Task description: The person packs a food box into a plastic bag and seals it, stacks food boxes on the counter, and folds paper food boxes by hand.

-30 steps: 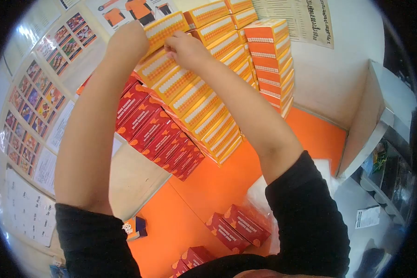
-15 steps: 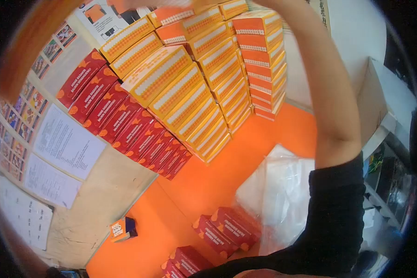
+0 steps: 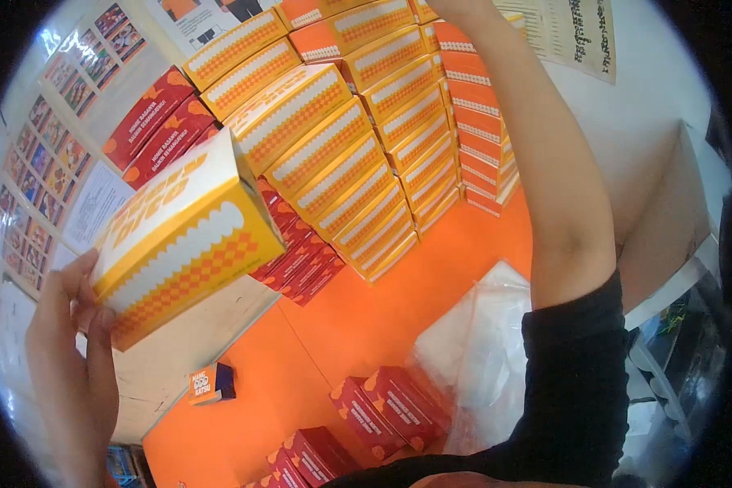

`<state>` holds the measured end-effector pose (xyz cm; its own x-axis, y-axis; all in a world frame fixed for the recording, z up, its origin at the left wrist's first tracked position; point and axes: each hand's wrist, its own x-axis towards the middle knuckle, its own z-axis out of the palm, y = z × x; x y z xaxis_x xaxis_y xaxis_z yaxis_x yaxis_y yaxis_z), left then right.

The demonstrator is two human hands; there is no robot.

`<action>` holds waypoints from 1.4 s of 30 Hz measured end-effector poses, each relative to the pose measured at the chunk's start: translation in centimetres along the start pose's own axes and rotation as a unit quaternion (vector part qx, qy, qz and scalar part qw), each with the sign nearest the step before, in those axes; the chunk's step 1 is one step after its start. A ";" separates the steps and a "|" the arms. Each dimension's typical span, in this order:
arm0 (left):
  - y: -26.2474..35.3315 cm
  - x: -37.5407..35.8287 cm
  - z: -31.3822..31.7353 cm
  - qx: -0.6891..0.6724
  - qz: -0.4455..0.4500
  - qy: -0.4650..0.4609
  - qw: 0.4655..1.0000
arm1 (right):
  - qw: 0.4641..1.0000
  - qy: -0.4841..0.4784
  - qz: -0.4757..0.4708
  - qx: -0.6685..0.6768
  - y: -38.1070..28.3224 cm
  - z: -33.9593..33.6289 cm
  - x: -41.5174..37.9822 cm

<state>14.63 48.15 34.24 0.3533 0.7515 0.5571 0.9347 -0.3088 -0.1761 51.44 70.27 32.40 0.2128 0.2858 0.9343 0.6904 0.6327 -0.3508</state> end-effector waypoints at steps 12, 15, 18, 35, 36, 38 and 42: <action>-3.5 -3.0 -0.3 -0.054 -0.113 -0.059 0.990 | 0.946 -0.101 -0.027 -0.306 4.7 -12.2 1.5; -3.0 -3.4 -0.3 -0.067 -0.127 -0.054 0.988 | 0.878 -0.082 0.029 -0.471 9.8 -9.8 1.5; -2.5 -3.6 -1.4 -0.032 -0.119 -0.060 0.991 | 0.922 0.229 0.209 -0.232 11.6 -6.6 0.7; 0.0 2.1 4.8 0.013 0.061 -0.084 0.994 | 0.978 -0.102 -0.179 0.038 -9.0 -0.4 -9.7; 0.9 3.2 5.3 0.006 0.068 -0.087 0.994 | 0.949 -0.191 -0.250 0.007 -12.3 -0.6 -11.4; 2.9 5.1 6.0 -0.020 0.096 -0.036 0.995 | 0.928 -0.145 -0.320 -0.122 -15.1 1.4 -15.0; 5.6 8.0 5.2 -0.024 0.169 0.107 0.979 | 0.906 0.012 -0.389 -0.167 -13.3 1.8 -12.0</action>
<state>22.87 55.45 33.47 0.6207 0.4635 0.6324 0.7612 -0.5495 -0.3444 38.47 59.72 25.76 -0.4152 -0.1716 0.8934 0.8082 0.3814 0.4488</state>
